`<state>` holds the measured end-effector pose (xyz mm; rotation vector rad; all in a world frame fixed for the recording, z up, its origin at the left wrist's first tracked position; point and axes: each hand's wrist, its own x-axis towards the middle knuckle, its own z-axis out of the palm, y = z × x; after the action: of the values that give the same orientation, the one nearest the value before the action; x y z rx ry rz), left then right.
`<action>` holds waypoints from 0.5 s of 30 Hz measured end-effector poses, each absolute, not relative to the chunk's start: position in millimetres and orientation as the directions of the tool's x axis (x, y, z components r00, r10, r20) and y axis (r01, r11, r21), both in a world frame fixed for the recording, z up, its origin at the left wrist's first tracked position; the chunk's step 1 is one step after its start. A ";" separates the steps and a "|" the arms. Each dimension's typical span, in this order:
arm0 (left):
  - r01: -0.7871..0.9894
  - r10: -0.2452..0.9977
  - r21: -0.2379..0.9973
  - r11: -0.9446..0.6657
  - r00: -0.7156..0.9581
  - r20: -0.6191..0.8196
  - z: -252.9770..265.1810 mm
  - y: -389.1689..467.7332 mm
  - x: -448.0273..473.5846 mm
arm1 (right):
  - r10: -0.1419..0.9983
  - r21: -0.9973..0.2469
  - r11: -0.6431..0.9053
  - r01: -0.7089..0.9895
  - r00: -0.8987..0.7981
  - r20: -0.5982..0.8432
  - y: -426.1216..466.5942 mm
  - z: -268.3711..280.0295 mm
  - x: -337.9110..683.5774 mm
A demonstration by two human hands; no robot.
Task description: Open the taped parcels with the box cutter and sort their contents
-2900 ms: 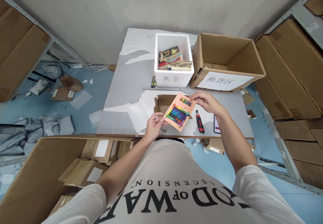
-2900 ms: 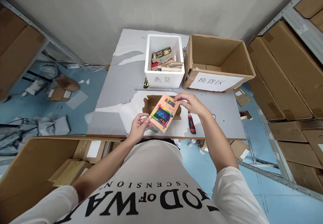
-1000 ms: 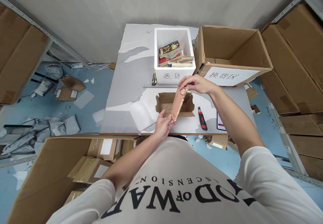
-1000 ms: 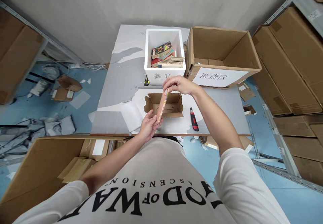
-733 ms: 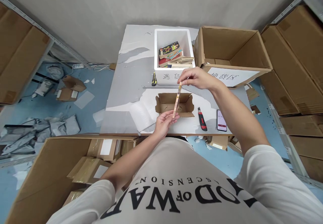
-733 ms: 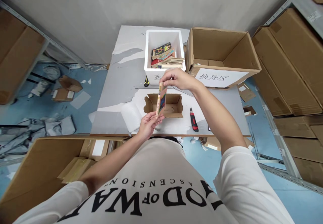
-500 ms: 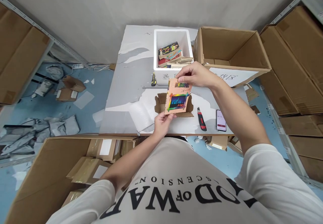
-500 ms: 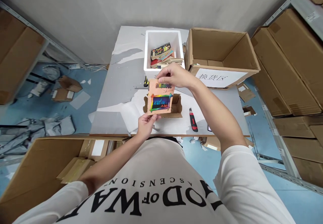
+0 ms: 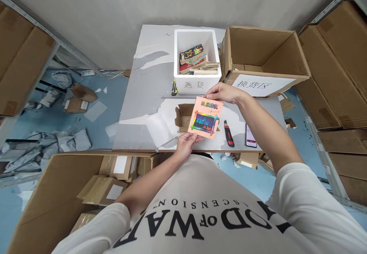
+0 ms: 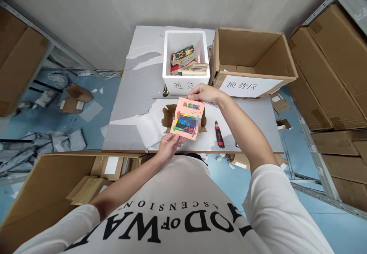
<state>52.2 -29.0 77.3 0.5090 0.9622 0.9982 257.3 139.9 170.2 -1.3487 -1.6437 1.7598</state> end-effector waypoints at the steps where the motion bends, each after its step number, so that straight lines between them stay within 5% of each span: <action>1: -0.474 0.878 0.741 0.476 0.201 -0.435 77.6 -28.7 52.6 | 0.799 -0.916 -0.245 0.319 -0.469 -0.377 140.2 170.6 258.0; 15: -0.475 0.857 0.722 0.503 0.166 -0.487 70.2 -21.8 53.3 | 0.765 -0.909 -0.199 0.365 -0.522 -0.377 151.9 172.9 259.0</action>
<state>53.3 -21.8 70.2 0.4567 1.0103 0.9963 259.0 151.9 172.9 -1.3188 -1.7475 1.7750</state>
